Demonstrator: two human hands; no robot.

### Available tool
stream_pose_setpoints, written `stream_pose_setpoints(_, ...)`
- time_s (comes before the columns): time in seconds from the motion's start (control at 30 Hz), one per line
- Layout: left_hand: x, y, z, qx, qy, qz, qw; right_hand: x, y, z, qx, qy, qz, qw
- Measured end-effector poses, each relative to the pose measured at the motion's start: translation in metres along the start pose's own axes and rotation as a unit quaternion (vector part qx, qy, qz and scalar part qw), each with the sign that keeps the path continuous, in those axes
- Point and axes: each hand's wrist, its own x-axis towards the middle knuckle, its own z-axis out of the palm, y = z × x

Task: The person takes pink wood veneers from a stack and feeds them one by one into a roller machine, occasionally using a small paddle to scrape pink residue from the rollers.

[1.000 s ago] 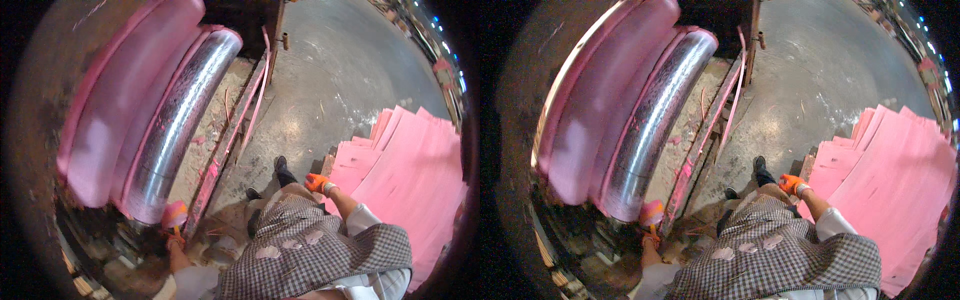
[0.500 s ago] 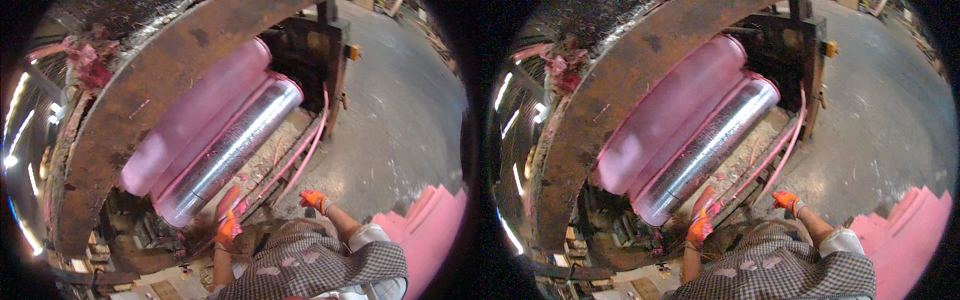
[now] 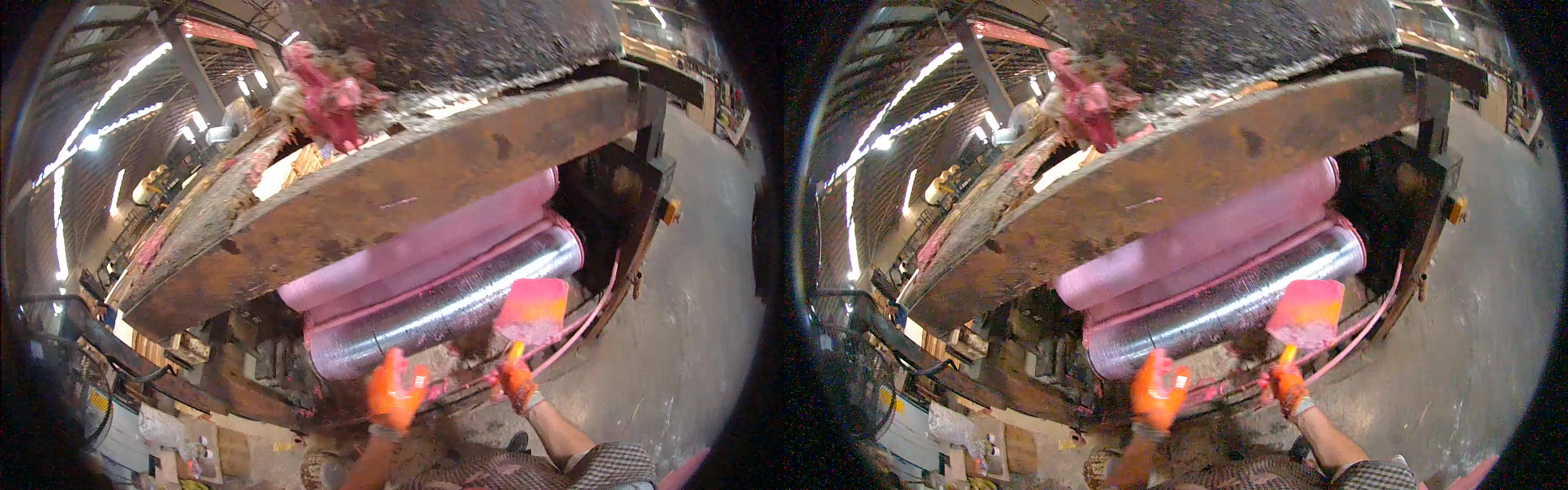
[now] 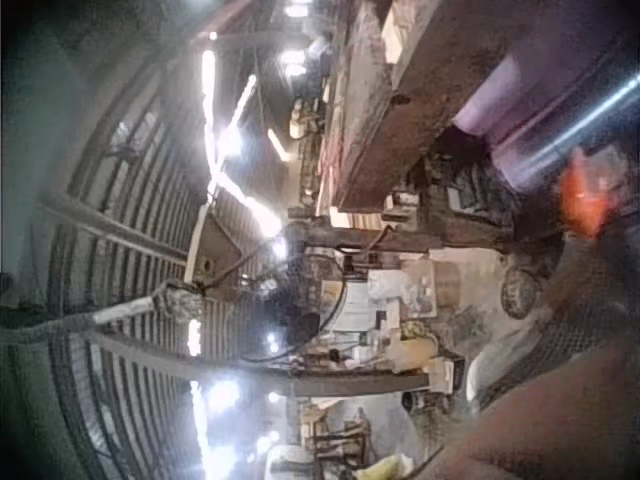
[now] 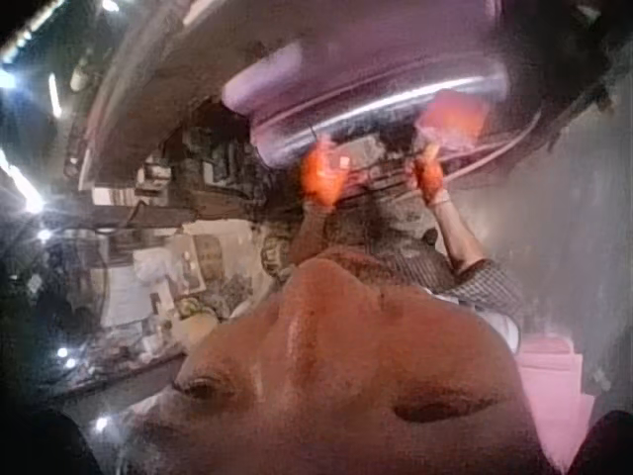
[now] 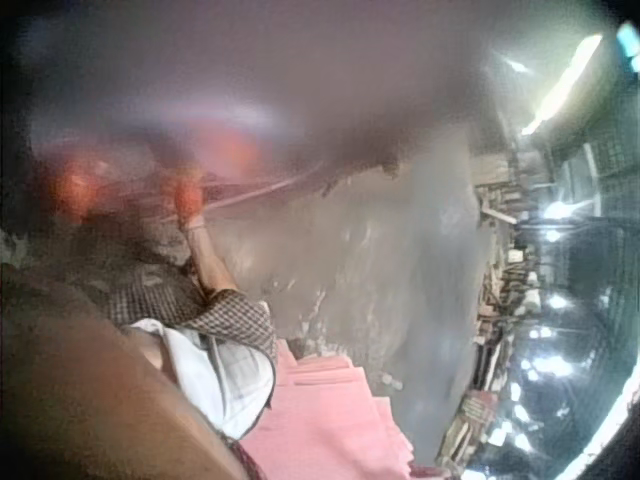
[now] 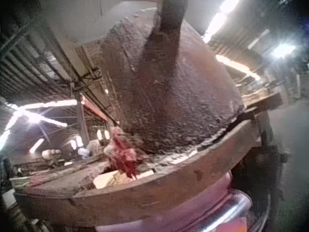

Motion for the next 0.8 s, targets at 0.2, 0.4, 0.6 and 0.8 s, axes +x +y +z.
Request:
stream_pose_setpoints(0.2, 0.121, 0.02, -0.161, -0.072, 0.259, 0.156, 0.95, -0.009, -0.03, 0.017, -0.146, 0.085, -0.039, 0.985)
stream_pose_setpoints(0.4, 0.254, 0.132, -0.208, -0.031, 0.221, 0.399, 0.889, 0.003, -0.042, 0.069, -0.201, -0.005, -0.049, 0.978)
stream_pose_setpoints(0.6, 0.353, 0.219, -0.186, 0.267, 0.155, 0.644, 0.7, 0.039, -0.066, 0.096, -0.291, -0.097, -0.071, 0.949)
stream_pose_setpoints(0.8, 0.391, 0.222, -0.135, 0.508, 0.054, 0.604, 0.612, 0.086, -0.087, 0.05, -0.307, -0.137, -0.086, 0.938)
